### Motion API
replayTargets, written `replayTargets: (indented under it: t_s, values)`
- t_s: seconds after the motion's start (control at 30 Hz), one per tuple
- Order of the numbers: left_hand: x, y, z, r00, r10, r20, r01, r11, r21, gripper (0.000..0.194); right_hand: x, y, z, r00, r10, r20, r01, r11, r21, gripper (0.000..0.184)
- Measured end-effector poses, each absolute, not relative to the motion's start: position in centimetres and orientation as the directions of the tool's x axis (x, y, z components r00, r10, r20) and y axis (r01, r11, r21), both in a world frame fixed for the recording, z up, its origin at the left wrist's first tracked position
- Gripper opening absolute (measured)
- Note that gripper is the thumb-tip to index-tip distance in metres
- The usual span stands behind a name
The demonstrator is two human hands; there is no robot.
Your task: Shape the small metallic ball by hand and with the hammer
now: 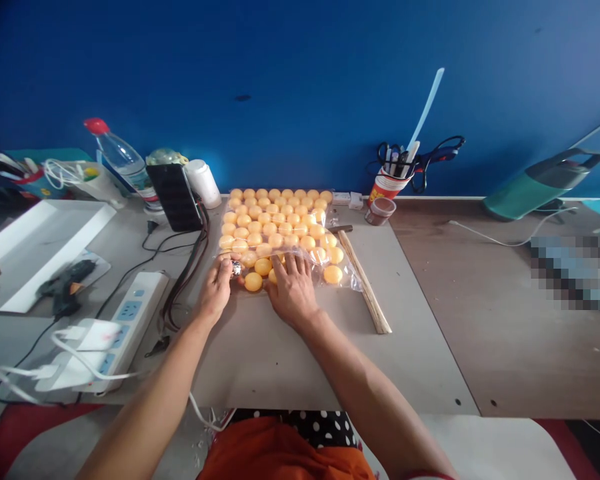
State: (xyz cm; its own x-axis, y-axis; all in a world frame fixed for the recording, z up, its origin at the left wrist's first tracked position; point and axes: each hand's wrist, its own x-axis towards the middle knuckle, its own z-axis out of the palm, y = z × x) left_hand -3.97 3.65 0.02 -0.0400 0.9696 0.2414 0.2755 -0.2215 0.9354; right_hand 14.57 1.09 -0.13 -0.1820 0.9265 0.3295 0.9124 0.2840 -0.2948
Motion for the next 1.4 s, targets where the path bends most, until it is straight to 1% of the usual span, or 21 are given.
replayTargets:
  t_s: [0.17,0.27,0.37,0.5,0.63,0.7,0.83,0.9,1.0,1.1,1.17,1.3,1.4]
  values:
    - [-4.0,3.7,-0.3,-0.017,0.978,0.21,0.226,-0.2,0.953,0.049,15.0,1.3,-0.7,-0.075,0.94,0.333,0.92,0.195,-0.341,0.056]
    - [-3.9,3.8,-0.6,-0.013,0.978,0.21,0.209,-0.203,0.957,0.048,15.0,1.3,-0.9,-0.043,0.938,0.344,0.913,0.177,-0.367,0.058]
    - [-3.9,4.0,-0.8,-0.042,0.969,0.242,0.223,-0.227,0.948,0.047,14.8,1.3,-1.0,-0.059,0.929,0.366,0.896,0.211,-0.391,0.057]
    - [-4.0,4.0,-0.5,-0.072,0.953,0.295,0.266,-0.266,0.927,0.046,14.6,1.2,-0.9,-0.13,0.914,0.383,0.866,0.293,-0.405,0.053]
    - [-3.9,3.9,-0.2,-0.089,0.957,0.276,0.254,-0.246,0.935,0.046,14.6,1.3,-0.9,-0.206,0.899,0.386,0.838,0.366,-0.404,0.051]
    - [-3.9,3.8,-0.2,-0.089,0.965,0.246,0.233,-0.22,0.947,0.046,14.8,1.4,-1.0,-0.188,0.902,0.389,0.833,0.356,-0.423,0.051]
    - [-3.8,3.7,-0.1,-0.077,0.978,0.193,0.188,-0.176,0.966,0.046,15.4,2.0,-1.3,-0.042,0.927,0.372,0.819,0.245,-0.519,0.056]
    - [-3.8,3.7,0.0,-0.081,0.977,0.196,0.186,-0.178,0.966,0.045,15.5,2.2,-1.4,-0.003,0.936,0.353,0.814,0.207,-0.543,0.056]
    - [-3.6,3.6,0.4,-0.104,0.965,0.242,0.204,-0.218,0.955,0.046,15.5,2.2,-1.5,-0.023,0.944,0.33,0.813,0.21,-0.543,0.055]
    - [-3.6,3.7,0.6,-0.122,0.954,0.275,0.205,-0.246,0.947,0.047,15.3,2.0,-1.5,-0.077,0.94,0.331,0.799,0.257,-0.544,0.053]
    - [-3.6,3.7,0.5,-0.124,0.957,0.263,0.163,-0.242,0.956,0.046,15.2,1.9,-1.4,-0.116,0.935,0.337,0.788,0.293,-0.542,0.055]
    - [-3.7,4.0,-0.1,-0.132,0.976,0.174,-0.046,-0.181,0.982,0.043,14.9,1.6,-0.7,-0.188,0.929,0.318,0.764,0.342,-0.547,0.057]
    - [-3.7,4.2,-0.4,-0.173,0.973,0.153,-0.131,-0.176,0.976,0.042,14.5,1.2,-0.3,-0.242,0.917,0.318,0.746,0.386,-0.543,0.058]
